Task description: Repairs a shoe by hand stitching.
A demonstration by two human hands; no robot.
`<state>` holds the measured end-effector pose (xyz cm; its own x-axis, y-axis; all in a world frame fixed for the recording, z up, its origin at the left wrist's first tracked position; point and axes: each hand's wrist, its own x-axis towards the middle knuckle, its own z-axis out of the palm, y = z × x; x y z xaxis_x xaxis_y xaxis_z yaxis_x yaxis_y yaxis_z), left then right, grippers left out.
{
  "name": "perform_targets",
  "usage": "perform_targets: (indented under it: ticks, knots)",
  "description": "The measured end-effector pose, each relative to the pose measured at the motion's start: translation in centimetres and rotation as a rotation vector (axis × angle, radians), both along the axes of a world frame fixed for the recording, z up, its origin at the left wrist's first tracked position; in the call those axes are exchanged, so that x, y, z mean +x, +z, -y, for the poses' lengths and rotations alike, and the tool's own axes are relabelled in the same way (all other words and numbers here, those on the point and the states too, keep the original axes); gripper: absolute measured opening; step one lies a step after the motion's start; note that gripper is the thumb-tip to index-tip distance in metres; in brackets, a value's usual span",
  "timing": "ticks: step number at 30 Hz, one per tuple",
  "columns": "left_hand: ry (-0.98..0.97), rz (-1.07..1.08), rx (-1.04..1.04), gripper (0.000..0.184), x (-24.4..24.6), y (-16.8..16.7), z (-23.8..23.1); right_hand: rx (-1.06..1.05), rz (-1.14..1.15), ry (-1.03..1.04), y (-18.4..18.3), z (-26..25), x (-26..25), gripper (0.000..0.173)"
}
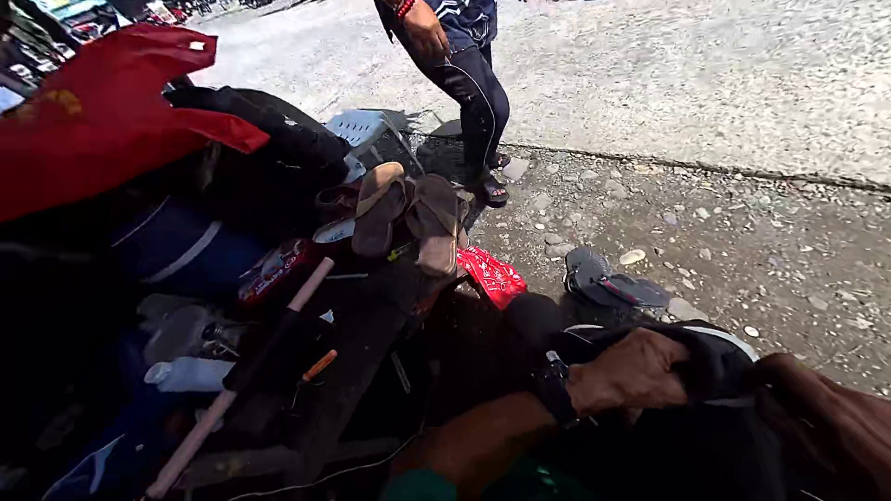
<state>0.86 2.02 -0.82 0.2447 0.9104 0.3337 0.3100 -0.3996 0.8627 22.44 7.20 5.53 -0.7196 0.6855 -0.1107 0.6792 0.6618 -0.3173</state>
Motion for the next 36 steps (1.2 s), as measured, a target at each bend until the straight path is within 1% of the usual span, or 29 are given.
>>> perform_targets:
  ticks: [2,5,8,11,13,17,24,26,29,31,33,36]
  knots:
    - [0.031,-0.006,-0.019,0.005,0.3,0.1,0.3,0.048,0.032,-0.002,0.0,0.2,-0.4,0.032]
    - [0.015,-0.057,-0.031,0.006,0.2,-0.3,0.0,0.145,0.196,-0.006,0.4,1.0,-1.3,0.036]
    - [-0.016,-0.047,-0.024,0.007,0.3,-0.6,-0.2,0.245,0.272,0.081,-0.3,1.0,-1.0,0.035]
    - [-0.032,-0.022,-0.017,0.007,0.2,-0.7,-0.5,0.266,0.263,0.174,0.4,0.1,-0.4,0.034]
    - [-0.037,-0.009,-0.007,0.007,0.3,-0.9,-0.6,0.255,0.281,0.195,1.0,-0.1,-0.4,0.033]
    - [-0.047,0.010,-0.029,0.008,0.4,-0.9,-0.7,0.217,0.291,0.194,1.0,-0.4,-0.1,0.037]
    - [-0.063,0.019,-0.033,0.008,0.3,-0.8,-0.8,0.208,0.271,0.154,1.0,-0.4,0.3,0.043]
    - [-0.071,0.006,-0.029,0.009,0.3,-0.8,-0.9,0.224,0.286,0.140,0.9,-0.2,0.3,0.042]
    - [-0.079,-0.004,-0.031,0.010,0.4,-0.6,-1.0,0.301,0.364,0.106,0.1,0.9,-0.6,0.038]
    - [-0.077,-0.002,-0.035,0.009,0.2,-0.6,-1.0,0.354,0.356,0.113,-0.6,0.9,-0.8,0.038]
    - [-0.069,0.010,-0.035,0.010,0.2,-0.6,-1.0,0.328,0.341,0.158,-0.4,0.2,-0.3,0.040]
    - [-0.061,0.018,-0.039,0.010,0.4,-0.6,-1.0,0.307,0.301,0.192,0.4,-0.3,0.4,0.035]
